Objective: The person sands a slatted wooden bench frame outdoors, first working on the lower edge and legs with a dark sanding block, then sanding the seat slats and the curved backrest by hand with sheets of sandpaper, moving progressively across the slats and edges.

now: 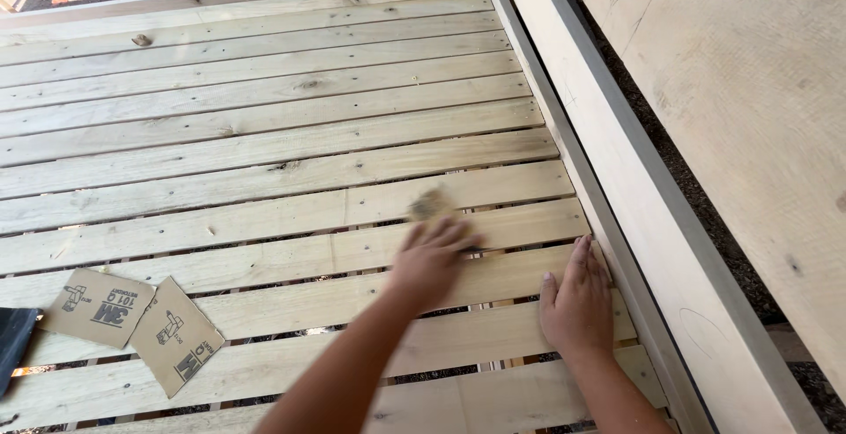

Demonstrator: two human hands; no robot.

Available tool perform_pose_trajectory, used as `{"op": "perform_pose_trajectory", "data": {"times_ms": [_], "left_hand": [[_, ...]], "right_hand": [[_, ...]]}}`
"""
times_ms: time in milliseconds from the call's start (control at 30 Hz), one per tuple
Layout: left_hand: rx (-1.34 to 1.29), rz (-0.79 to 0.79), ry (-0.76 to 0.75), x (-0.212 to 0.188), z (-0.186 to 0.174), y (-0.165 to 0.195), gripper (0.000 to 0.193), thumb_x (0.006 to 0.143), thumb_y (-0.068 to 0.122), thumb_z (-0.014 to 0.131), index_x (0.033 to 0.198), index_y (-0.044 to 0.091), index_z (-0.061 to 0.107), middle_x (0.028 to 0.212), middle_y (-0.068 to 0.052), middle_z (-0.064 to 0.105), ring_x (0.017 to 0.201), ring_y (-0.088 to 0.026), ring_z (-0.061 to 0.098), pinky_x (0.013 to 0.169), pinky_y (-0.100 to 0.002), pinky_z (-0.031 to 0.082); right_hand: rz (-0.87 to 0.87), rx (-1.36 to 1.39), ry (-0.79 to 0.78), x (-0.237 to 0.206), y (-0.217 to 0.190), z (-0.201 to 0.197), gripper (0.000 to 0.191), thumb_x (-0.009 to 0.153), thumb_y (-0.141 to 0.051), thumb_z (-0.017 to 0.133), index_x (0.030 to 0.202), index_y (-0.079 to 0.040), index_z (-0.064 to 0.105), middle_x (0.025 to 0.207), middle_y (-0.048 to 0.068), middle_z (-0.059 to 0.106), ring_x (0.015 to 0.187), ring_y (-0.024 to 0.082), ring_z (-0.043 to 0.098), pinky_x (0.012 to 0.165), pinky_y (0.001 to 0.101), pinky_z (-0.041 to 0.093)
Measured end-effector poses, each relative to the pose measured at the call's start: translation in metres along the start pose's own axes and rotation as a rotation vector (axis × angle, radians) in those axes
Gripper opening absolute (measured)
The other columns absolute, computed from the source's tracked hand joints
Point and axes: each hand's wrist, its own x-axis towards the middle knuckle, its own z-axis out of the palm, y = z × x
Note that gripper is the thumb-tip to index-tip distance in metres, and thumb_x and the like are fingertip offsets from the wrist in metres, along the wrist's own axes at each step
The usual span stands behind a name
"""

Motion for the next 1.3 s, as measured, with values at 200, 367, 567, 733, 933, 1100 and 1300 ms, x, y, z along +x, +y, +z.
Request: {"op": "perform_pose_trajectory", "data": {"times_ms": [200,367,567,733,933,1100,1300], "left_hand": [[0.055,-0.455,0.037,-0.134,-0.057,-0.117,0.051,0.102,0.05,0.028,0.152,0.05,0.039,0.166,0.017,0.027,0.155,-0.01,0.018,0.128,-0.041,0.01],[0.058,-0.203,-0.029,-0.045,-0.016,-0.048,0.052,0.105,0.043,0.032,0.157,0.037,0.032,0.169,0.003,0.02,0.157,-0.022,0.007,0.125,-0.047,0.007],[0.077,0.12,-0.019,0.101,0.019,0.105,0.051,0.106,0.04,0.037,0.157,0.039,0.031,0.169,0.007,0.02,0.157,-0.018,0.011,0.127,-0.047,0.005],[0.035,0.209,-0.041,0.06,-0.007,0.083,0.045,0.109,0.038,0.038,0.154,0.04,0.038,0.167,0.009,0.03,0.156,-0.015,0.019,0.127,-0.045,0.012],[0.09,-0.094,-0.131,-0.104,-0.058,-0.078,0.051,0.105,0.04,0.033,0.156,0.044,0.037,0.166,0.014,0.023,0.155,-0.012,0.011,0.126,-0.042,0.007],[0.114,-0.141,-0.196,-0.102,-0.057,-0.071,0.056,0.104,0.04,0.032,0.16,0.046,0.032,0.17,0.013,0.02,0.155,-0.013,0.007,0.126,-0.045,0.004],[0.023,0.21,-0.101,0.041,-0.021,0.067,0.048,0.105,0.037,0.037,0.154,0.041,0.038,0.165,0.008,0.03,0.156,-0.017,0.017,0.126,-0.049,0.008]], "right_hand": [[-0.001,-0.033,-0.001,0.001,-0.002,0.001,0.079,0.098,-0.03,0.048,0.159,0.006,0.013,0.16,0.025,0.033,0.148,0.035,0.032,0.122,0.0441,0.023],[-0.02,-0.025,0.018,0.002,-0.003,0.0,0.081,0.097,-0.029,0.05,0.159,0.005,0.011,0.16,0.025,0.034,0.148,0.036,0.033,0.123,0.0443,0.023],[0.101,0.045,-0.086,0.004,-0.006,-0.009,0.091,0.094,-0.03,0.057,0.158,0.006,0.004,0.159,0.028,0.031,0.145,0.039,0.032,0.12,0.0457,0.024],[0.077,0.063,-0.054,0.002,-0.01,-0.014,0.092,0.093,-0.029,0.056,0.159,0.007,0.002,0.161,0.024,0.032,0.148,0.037,0.03,0.122,0.0463,0.021],[0.048,0.013,-0.03,-0.001,-0.01,-0.01,0.088,0.095,-0.029,0.053,0.158,0.007,0.002,0.162,0.023,0.03,0.15,0.036,0.028,0.123,0.0458,0.019],[0.042,0.023,-0.034,0.0,-0.009,-0.007,0.088,0.096,-0.028,0.052,0.158,0.007,0.001,0.162,0.025,0.028,0.15,0.037,0.027,0.123,0.0462,0.019],[0.016,0.184,0.032,0.0,-0.01,-0.014,0.092,0.092,-0.017,0.057,0.159,0.007,-0.002,0.163,0.025,0.028,0.15,0.039,0.029,0.123,0.0472,0.022]]}}
